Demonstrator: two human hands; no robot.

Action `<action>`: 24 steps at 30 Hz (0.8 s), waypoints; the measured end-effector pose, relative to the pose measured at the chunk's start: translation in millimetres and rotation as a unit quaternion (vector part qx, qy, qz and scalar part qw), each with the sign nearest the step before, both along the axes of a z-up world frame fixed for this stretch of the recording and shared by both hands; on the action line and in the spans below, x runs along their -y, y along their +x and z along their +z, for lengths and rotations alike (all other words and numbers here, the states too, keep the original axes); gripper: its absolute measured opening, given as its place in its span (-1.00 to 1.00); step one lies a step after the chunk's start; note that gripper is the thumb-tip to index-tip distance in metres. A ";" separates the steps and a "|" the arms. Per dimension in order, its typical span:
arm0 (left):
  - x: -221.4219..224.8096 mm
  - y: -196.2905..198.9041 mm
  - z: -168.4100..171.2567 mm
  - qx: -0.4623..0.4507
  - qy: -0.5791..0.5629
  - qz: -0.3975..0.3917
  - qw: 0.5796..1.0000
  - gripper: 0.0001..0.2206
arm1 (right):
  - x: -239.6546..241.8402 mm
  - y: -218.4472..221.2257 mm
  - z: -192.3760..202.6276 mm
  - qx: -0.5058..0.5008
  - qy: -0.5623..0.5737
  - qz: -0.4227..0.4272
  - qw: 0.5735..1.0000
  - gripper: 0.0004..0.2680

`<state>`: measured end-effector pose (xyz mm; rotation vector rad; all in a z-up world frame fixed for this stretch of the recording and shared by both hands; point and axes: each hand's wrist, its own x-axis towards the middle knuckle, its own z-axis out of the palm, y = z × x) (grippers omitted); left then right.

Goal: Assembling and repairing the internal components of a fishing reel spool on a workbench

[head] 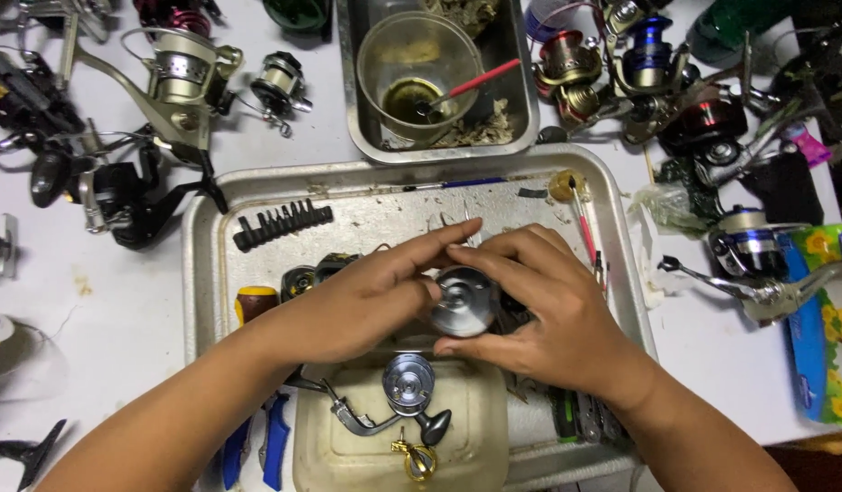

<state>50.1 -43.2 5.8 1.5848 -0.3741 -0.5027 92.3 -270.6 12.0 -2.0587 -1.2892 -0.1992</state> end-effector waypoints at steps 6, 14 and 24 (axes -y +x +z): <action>-1.7 0.6 10.8 0.004 0.031 0.046 0.998 -0.42 | 33.3 11.1 22.7 -0.027 -0.021 -0.070 0.997 -0.50; 1.1 -2.5 21.4 -0.073 0.079 0.065 0.992 -0.40 | 72.2 3.2 30.8 -0.026 -0.065 -0.172 0.983 -0.81; 2.0 -4.1 14.0 -0.013 0.084 0.020 0.996 -0.43 | 72.5 18.5 -15.6 0.093 -0.314 -0.207 0.922 -0.86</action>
